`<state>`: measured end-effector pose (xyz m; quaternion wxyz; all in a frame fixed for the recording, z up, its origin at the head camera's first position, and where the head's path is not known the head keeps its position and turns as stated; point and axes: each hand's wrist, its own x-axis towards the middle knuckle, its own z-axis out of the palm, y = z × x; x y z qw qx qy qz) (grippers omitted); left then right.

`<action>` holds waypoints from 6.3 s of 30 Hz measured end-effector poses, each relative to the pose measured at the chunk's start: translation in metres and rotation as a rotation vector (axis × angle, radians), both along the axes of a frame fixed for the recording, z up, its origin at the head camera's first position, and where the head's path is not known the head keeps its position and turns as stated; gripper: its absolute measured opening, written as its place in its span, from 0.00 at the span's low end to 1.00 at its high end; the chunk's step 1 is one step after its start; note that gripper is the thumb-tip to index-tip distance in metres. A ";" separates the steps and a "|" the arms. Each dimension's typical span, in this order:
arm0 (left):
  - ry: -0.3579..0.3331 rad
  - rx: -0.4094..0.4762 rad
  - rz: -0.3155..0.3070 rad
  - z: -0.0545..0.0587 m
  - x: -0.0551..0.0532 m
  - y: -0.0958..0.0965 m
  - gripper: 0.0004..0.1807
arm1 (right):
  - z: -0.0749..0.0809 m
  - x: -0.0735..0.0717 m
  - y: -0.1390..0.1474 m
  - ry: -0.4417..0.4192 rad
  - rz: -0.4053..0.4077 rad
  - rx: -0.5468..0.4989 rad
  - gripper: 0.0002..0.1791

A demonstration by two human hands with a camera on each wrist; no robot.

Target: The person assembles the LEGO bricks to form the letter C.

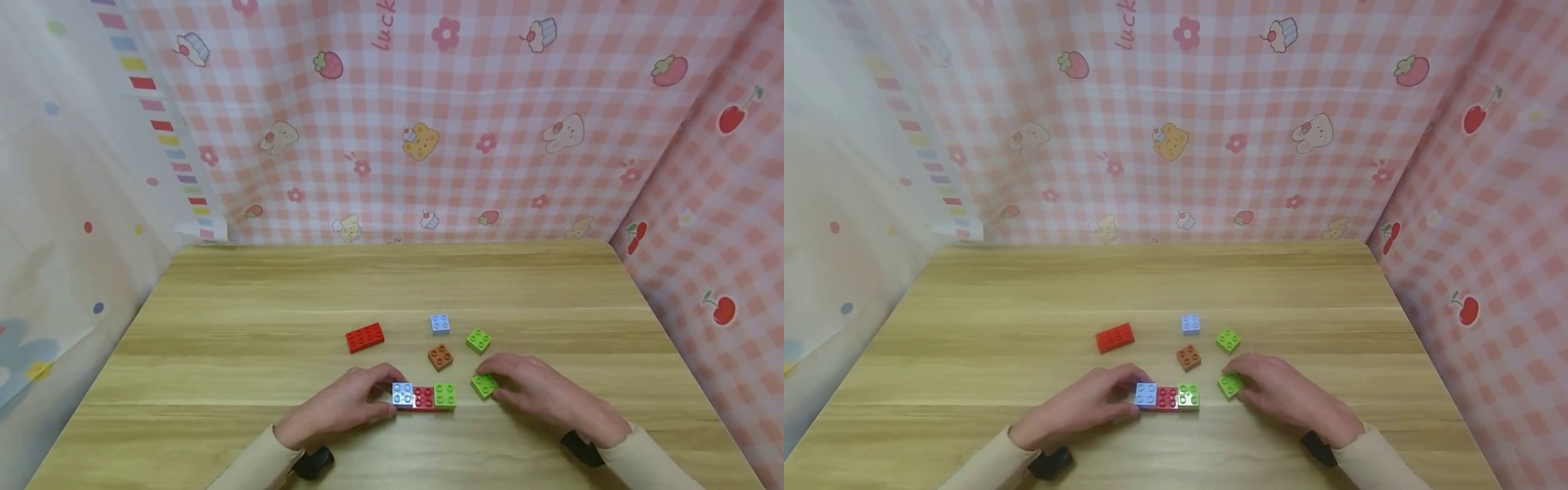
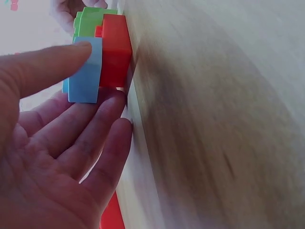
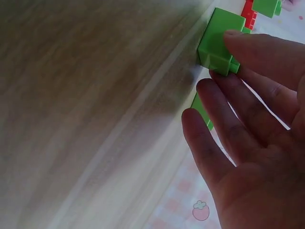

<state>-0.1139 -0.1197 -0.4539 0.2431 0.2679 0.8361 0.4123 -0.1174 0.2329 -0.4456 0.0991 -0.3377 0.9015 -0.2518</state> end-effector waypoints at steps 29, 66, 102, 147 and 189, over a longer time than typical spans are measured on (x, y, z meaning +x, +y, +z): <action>-0.006 0.043 -0.033 -0.004 0.000 -0.006 0.19 | 0.022 0.009 -0.039 0.247 -0.089 -0.265 0.21; -0.032 0.059 -0.026 -0.008 -0.001 -0.008 0.18 | 0.016 0.013 -0.093 0.177 0.037 -0.276 0.17; 0.040 0.080 -0.031 -0.009 0.002 -0.009 0.18 | 0.003 0.012 -0.113 0.048 0.068 -0.211 0.14; 0.185 -0.028 0.028 -0.004 0.011 -0.014 0.23 | -0.003 0.021 -0.109 0.010 -0.040 -0.128 0.20; 0.392 -0.170 0.349 -0.010 -0.040 -0.052 0.32 | 0.006 0.010 -0.079 0.112 -0.089 -0.192 0.23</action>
